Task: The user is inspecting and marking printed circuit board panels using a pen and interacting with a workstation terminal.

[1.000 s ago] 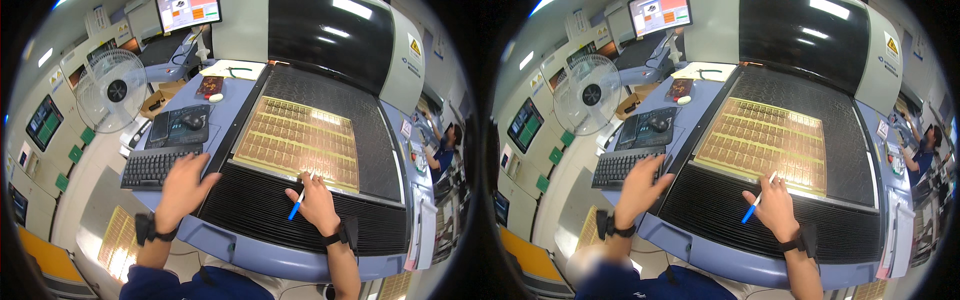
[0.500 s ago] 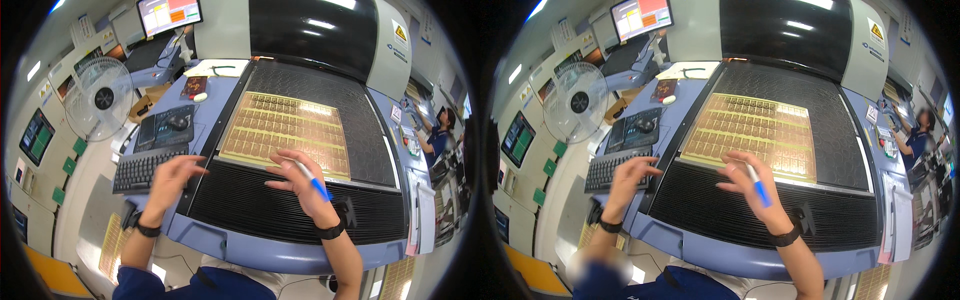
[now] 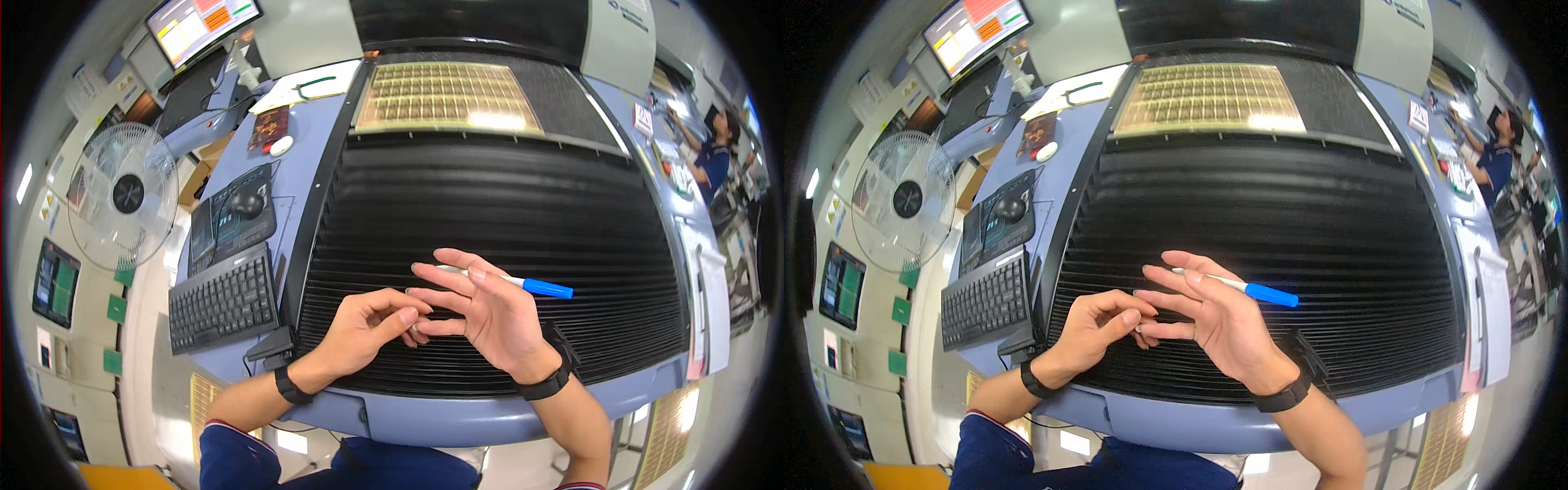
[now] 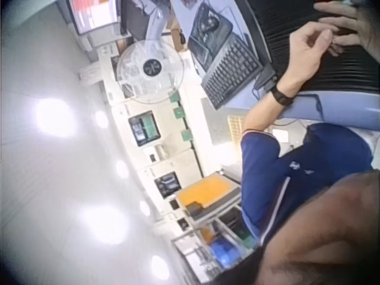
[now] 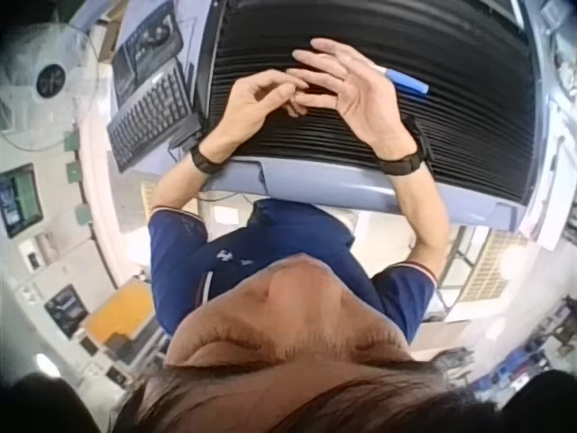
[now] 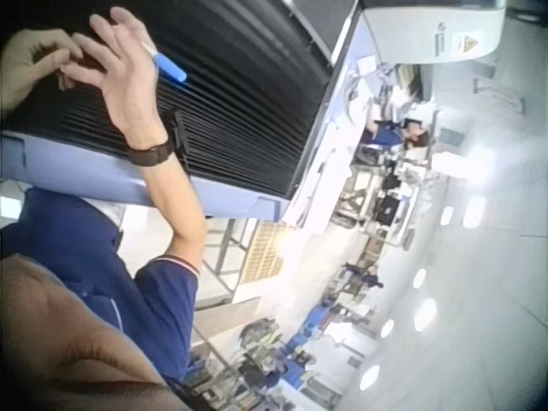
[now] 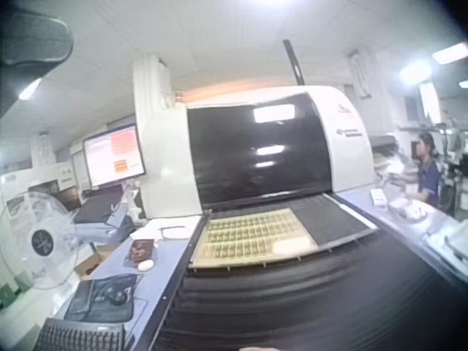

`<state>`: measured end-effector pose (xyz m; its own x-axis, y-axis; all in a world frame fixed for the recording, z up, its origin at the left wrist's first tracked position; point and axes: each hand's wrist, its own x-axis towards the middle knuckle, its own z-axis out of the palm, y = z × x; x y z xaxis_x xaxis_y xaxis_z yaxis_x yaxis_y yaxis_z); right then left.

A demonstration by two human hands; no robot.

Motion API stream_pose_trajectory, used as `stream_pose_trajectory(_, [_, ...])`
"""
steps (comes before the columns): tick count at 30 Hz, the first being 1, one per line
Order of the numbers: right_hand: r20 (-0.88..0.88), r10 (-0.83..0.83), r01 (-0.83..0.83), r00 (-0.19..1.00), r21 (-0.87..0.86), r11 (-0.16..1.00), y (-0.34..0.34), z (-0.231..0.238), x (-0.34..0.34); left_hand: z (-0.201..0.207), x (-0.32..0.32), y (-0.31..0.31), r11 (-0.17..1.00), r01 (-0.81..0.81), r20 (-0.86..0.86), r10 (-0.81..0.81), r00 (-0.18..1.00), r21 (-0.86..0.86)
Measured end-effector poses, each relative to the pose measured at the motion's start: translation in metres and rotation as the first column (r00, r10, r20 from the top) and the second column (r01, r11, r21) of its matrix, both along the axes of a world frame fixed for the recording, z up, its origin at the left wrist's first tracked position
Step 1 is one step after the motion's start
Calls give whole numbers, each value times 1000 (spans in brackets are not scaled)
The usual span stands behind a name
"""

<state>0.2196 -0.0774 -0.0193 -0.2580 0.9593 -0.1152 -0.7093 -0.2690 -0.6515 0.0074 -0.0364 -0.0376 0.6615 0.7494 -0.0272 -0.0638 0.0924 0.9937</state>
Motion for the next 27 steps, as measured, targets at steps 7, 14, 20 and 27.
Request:
stream_pose_trajectory(7, [-84,-13,5,996,-96,995,-2,-2,0,-4,-2,-2,989,50,-8,-52,999,-138])
stream_pose_trajectory(14, [-86,-10,0,996,-114,994,0,-1,0,-6,-5,-3,978,50,52,-41,998,-201])
stream_pose_trajectory(20, [-88,12,-21,996,-100,995,0,-3,2,-5,-2,-3,981,54,63,-43,997,-184])
stream_pose_trajectory(27, [-24,-16,14,1000,-82,997,-1,-3,-1,-5,-5,-1,981,67,74,-54,996,-182])
